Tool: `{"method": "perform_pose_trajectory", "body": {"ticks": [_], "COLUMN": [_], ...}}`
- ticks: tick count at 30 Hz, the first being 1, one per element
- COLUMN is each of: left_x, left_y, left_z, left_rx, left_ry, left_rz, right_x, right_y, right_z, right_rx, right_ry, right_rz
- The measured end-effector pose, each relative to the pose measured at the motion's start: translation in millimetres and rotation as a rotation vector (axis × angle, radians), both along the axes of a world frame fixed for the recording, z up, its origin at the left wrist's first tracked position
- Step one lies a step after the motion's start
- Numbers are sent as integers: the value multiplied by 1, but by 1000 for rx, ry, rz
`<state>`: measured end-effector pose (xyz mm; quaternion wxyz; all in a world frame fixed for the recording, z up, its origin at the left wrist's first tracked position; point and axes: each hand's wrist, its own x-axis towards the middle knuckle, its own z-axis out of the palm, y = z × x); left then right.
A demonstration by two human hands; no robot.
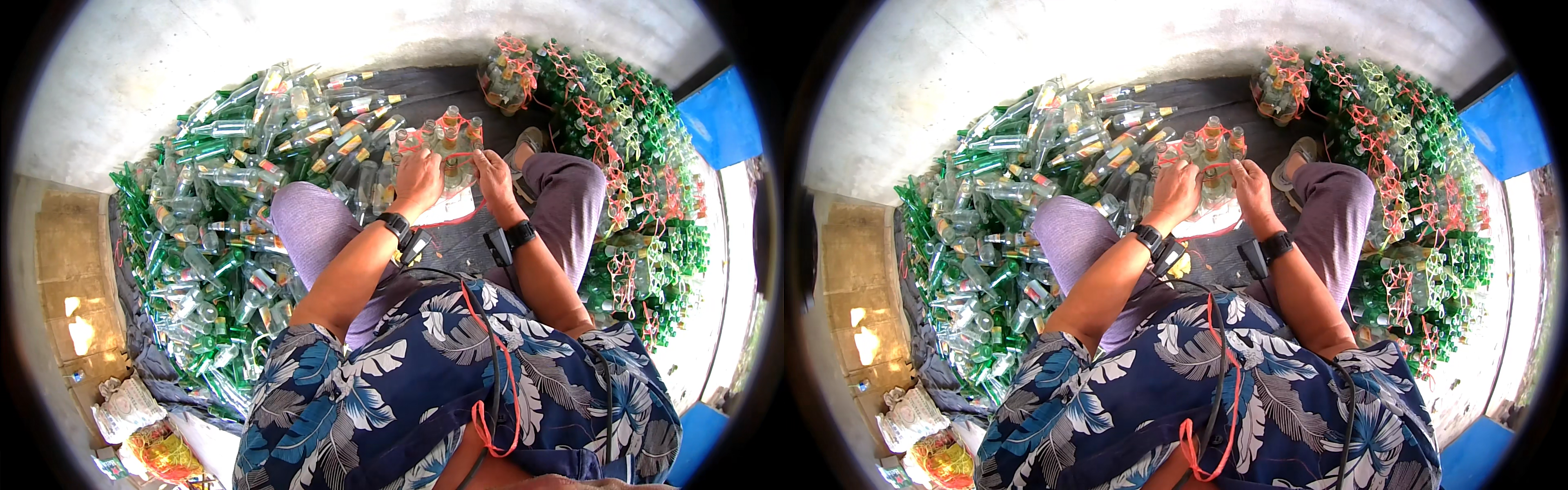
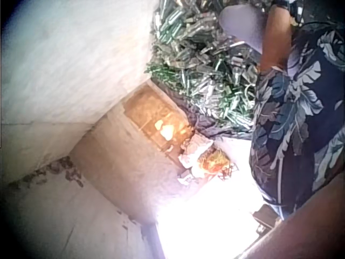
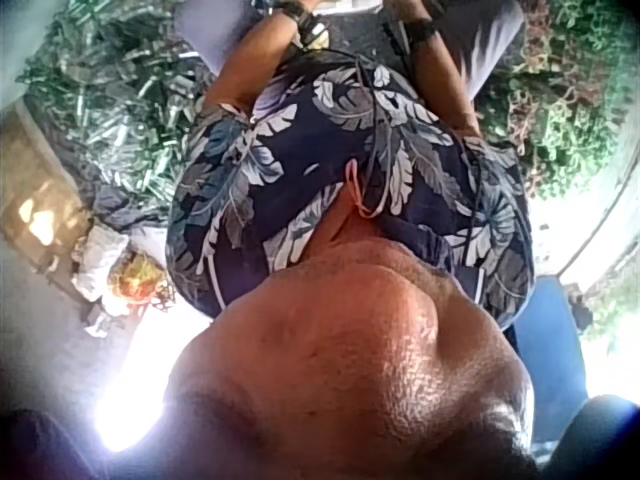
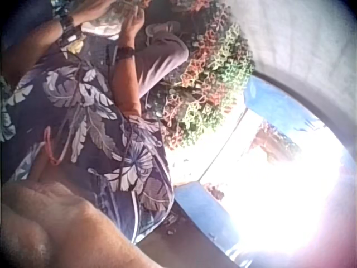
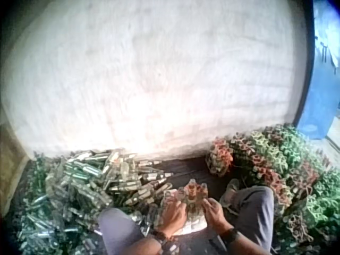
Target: The person sits on the floor and repeatedly picks up green glass bottles, threading them onto a red string to form a bundle. Completed bundles are placed to the side.
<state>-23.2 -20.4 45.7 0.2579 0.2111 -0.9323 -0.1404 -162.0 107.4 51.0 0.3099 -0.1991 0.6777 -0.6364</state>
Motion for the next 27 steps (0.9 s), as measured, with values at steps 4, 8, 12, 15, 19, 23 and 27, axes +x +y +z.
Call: {"method": "perform_pose_trajectory", "body": {"ticks": [4, 8, 12, 15, 19, 23, 27], "left_x": [-4, -7, -11, -12, -12, -13, -11], "left_y": [0, 0, 0, 1, 3, 5, 4], "left_z": [-1, 0, 2, 3, 0, 3, 5], "left_rx": [-13, -22, -20, -14, 7, 69, 83], "left_ry": [-39, -77, -132, -137, -68, 5, -43], "left_rz": [25, 31, 51, 62, 86, 88, 73], "right_x": [-2, -3, -4, -4, 0, 2, 1], "right_y": [-1, -5, -4, -4, -5, -8, -13], "right_z": [-10, -30, -44, -49, -46, -44, -48], "right_rx": [33, 30, 123, 168, 138, 171, 182], "right_ry": [-65, -96, -8, 49, -10, -7, -15], "right_rz": [-4, -11, 9, -9, -42, -50, -50]}}
